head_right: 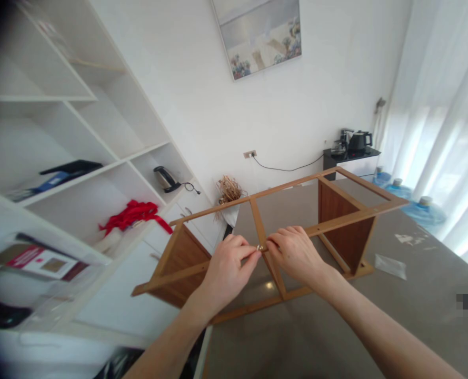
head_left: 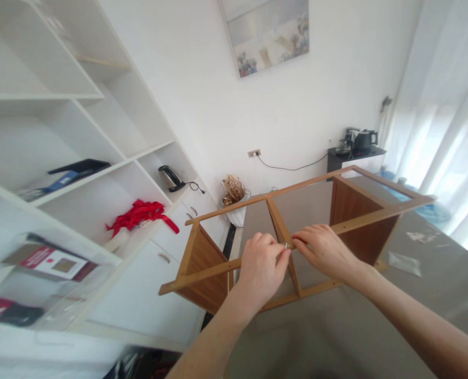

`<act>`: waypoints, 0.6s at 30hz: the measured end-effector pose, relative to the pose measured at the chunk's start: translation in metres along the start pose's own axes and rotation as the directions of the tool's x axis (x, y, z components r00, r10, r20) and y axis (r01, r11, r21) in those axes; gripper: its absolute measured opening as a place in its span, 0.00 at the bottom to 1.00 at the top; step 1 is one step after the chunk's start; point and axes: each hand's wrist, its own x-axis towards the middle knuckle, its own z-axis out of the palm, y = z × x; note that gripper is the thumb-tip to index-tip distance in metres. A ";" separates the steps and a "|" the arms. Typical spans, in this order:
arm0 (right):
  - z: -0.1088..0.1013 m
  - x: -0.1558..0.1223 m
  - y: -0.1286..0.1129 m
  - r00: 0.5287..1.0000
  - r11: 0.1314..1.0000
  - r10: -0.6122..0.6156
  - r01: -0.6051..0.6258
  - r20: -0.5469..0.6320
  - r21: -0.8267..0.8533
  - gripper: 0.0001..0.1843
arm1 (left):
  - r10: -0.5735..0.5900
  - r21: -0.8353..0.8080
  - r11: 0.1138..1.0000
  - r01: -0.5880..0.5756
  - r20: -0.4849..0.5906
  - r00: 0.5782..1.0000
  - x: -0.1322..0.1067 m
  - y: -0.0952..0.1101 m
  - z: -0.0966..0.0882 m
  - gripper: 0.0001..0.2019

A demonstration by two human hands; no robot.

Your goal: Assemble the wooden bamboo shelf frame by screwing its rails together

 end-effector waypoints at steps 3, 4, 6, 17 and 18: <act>0.012 -0.003 -0.003 0.998 0.998 0.028 -0.032 -0.061 -0.059 0.15 | 0.139 0.236 0.958 -0.162 0.112 0.984 0.011 -0.002 -0.010 0.14; 0.013 -0.004 -0.004 0.996 0.997 0.031 -0.036 -0.078 -0.072 0.15 | 0.190 0.290 0.929 -0.228 0.156 0.969 0.017 -0.004 -0.012 0.13; 0.013 -0.006 -0.005 0.995 0.995 0.023 -0.032 -0.095 -0.090 0.15 | 0.280 0.358 0.862 -0.359 0.254 0.926 0.029 -0.008 -0.016 0.13; 0.018 -0.009 0.001 0.990 0.990 -0.008 -0.011 -0.141 -0.138 0.16 | 0.507 0.255 0.759 -0.599 0.346 0.789 0.057 -0.015 -0.005 0.09; 0.018 -0.009 0.001 0.991 0.990 -0.011 -0.008 -0.137 -0.138 0.16 | 0.490 0.245 0.780 -0.576 0.333 0.805 0.055 -0.014 -0.004 0.09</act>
